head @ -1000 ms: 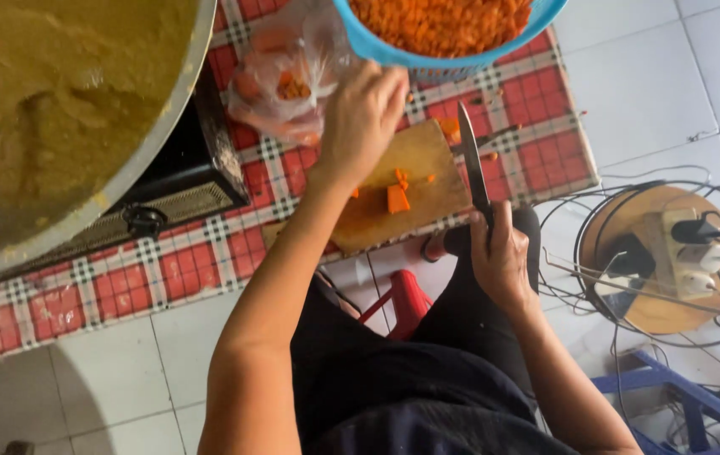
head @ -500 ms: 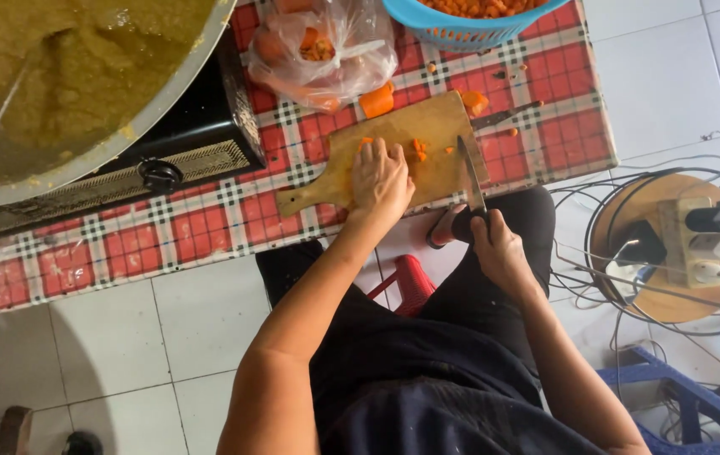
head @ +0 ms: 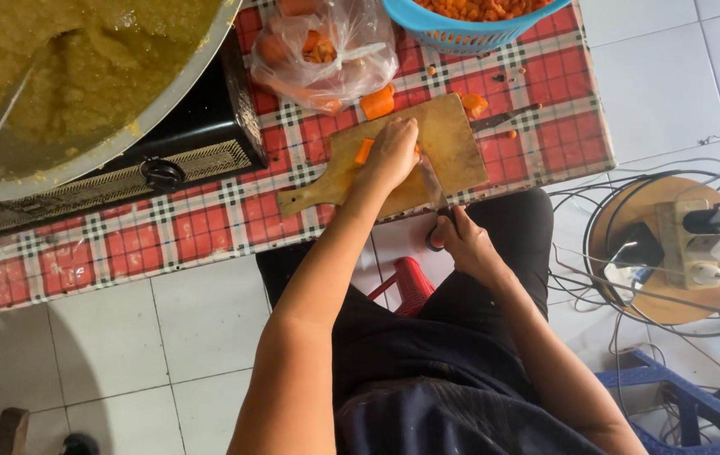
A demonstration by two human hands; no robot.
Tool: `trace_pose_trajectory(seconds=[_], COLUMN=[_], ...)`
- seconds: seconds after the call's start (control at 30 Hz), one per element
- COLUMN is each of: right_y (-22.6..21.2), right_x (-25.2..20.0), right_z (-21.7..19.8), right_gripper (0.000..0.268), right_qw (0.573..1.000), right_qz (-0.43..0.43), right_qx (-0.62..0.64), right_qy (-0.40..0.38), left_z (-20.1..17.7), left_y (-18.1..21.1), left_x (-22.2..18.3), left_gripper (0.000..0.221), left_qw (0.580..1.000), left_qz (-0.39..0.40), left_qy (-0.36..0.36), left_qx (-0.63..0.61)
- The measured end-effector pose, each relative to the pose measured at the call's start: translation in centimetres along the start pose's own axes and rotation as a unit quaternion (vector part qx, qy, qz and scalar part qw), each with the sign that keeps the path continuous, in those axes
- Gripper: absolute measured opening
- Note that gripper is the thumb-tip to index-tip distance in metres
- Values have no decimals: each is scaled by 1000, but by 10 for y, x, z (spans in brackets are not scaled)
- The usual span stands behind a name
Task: Chopping carrots into small pieces on a wooden cutting board.
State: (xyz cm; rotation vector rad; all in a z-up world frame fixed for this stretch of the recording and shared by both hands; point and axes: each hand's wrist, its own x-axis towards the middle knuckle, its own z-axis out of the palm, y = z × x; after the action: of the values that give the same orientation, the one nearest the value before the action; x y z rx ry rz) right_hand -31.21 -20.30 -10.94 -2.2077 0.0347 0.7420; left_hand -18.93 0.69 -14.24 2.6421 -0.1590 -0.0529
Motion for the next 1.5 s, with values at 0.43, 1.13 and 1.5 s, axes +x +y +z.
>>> trace_pose_trajectory(seconds=[0.43,1.13,1.5], right_y=[-29,-64,45], right_x=[-19,5,-21], right_z=[-6,-66,-8], right_gripper=[26,18,12], right_qw=[996,889,966], right_qz=[-56,-287,-125], right_qx=[64,-107,76], right_qy=[40,341,212], left_z=[-37,-29,-23], left_y=[17,3,-11], left_x=[-24,41,-25], left_gripper=[18,16,21], left_qw=[985,918,999], left_qz=[-35,129,20], left_qy=[71,373,-44], left_qx=[-156,51,1])
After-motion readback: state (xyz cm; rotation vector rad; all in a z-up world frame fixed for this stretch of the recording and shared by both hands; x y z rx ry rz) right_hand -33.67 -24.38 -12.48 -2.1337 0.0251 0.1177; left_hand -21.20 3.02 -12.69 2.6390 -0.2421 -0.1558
